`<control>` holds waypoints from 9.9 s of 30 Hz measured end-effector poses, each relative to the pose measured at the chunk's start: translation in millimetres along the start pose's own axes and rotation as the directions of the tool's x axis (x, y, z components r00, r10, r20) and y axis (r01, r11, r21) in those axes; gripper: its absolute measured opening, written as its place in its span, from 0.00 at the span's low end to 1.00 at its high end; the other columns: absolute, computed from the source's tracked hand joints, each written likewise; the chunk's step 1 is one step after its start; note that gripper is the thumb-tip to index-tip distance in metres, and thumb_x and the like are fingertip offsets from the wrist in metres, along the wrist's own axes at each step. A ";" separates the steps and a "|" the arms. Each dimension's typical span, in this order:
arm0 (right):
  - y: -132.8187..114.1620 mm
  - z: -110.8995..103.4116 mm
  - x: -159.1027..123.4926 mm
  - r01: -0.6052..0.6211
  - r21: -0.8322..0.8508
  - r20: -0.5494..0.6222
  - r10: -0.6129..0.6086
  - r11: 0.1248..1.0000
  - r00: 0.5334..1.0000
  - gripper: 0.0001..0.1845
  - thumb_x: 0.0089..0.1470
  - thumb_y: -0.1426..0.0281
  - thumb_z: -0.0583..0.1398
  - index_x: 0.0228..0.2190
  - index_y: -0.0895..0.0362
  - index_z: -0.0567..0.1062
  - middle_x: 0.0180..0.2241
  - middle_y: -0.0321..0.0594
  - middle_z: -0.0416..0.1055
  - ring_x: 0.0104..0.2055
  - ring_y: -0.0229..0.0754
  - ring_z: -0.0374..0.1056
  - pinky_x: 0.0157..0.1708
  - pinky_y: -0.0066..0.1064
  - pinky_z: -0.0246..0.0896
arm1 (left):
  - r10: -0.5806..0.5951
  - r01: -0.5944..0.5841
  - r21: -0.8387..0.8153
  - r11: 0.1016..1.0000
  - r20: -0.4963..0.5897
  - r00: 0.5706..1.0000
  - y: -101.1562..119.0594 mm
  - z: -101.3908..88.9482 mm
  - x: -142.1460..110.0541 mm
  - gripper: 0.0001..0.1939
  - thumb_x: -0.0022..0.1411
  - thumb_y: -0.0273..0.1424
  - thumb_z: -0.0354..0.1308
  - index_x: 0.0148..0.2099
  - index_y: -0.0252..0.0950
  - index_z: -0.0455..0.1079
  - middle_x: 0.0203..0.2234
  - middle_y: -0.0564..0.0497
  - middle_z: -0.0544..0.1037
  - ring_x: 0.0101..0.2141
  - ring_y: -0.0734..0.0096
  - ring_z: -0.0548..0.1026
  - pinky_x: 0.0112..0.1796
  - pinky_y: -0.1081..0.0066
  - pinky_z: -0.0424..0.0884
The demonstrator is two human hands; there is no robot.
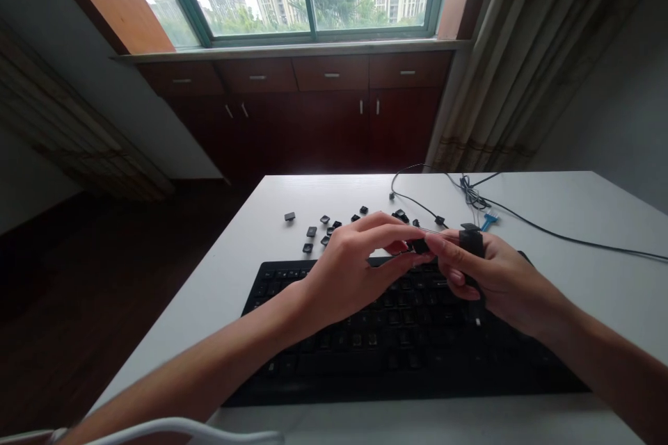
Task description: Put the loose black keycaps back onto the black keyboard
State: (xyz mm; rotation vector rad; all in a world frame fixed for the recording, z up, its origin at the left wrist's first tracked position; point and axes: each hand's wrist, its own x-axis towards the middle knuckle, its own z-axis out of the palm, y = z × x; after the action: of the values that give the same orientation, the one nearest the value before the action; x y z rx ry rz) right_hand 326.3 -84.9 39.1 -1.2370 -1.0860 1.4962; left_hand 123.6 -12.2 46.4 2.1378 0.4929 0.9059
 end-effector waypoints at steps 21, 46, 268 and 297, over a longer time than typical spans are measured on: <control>8.5 -9.8 -4.8 -0.078 0.220 -0.208 0.125 0.972 0.970 0.20 0.53 0.53 0.65 0.37 0.57 0.82 0.30 0.39 0.68 0.22 0.29 0.49 0.13 0.19 0.47 | -0.132 0.107 0.107 0.989 0.265 0.955 -15.8 -4.9 -1.1 0.12 0.64 0.35 0.62 0.49 0.38 0.77 0.39 0.48 0.79 0.38 0.70 0.77 0.41 0.72 0.73; -1.1 -4.8 -16.0 -0.213 -0.366 -0.082 0.197 0.906 0.977 0.26 0.56 0.53 0.63 0.51 0.54 0.75 0.23 0.32 0.67 0.20 0.32 0.63 0.18 0.25 0.60 | -0.143 0.039 0.270 0.962 0.378 0.915 -25.6 -6.3 -0.8 0.13 0.63 0.39 0.63 0.48 0.40 0.77 0.42 0.47 0.78 0.43 0.65 0.76 0.43 0.71 0.71; 2.8 38.9 26.0 0.357 0.236 0.069 -0.382 0.904 0.922 0.09 0.46 0.62 0.54 0.20 0.53 0.64 0.16 0.34 0.56 0.19 0.39 0.51 0.20 0.33 0.44 | -0.122 0.098 0.085 0.992 0.360 0.925 -40.6 -11.9 -8.6 0.12 0.57 0.30 0.64 0.45 0.38 0.78 0.44 0.47 0.75 0.43 0.67 0.75 0.47 0.65 0.71; 3.0 11.8 22.6 0.519 -0.193 -0.112 -0.545 0.832 0.831 0.17 0.61 0.72 0.59 0.50 0.47 0.66 0.45 0.38 0.73 0.38 0.38 0.69 0.40 0.33 0.68 | -0.116 0.063 0.178 0.982 0.304 0.946 -45.0 0.5 -15.5 0.11 0.60 0.37 0.64 0.44 0.40 0.77 0.44 0.49 0.73 0.43 0.66 0.73 0.46 0.65 0.71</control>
State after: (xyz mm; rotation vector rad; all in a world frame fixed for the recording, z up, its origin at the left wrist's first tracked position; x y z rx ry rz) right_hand 311.9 -64.7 32.8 -1.0181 -1.3222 0.8791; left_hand 111.0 7.5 4.9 2.3341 0.5119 0.4733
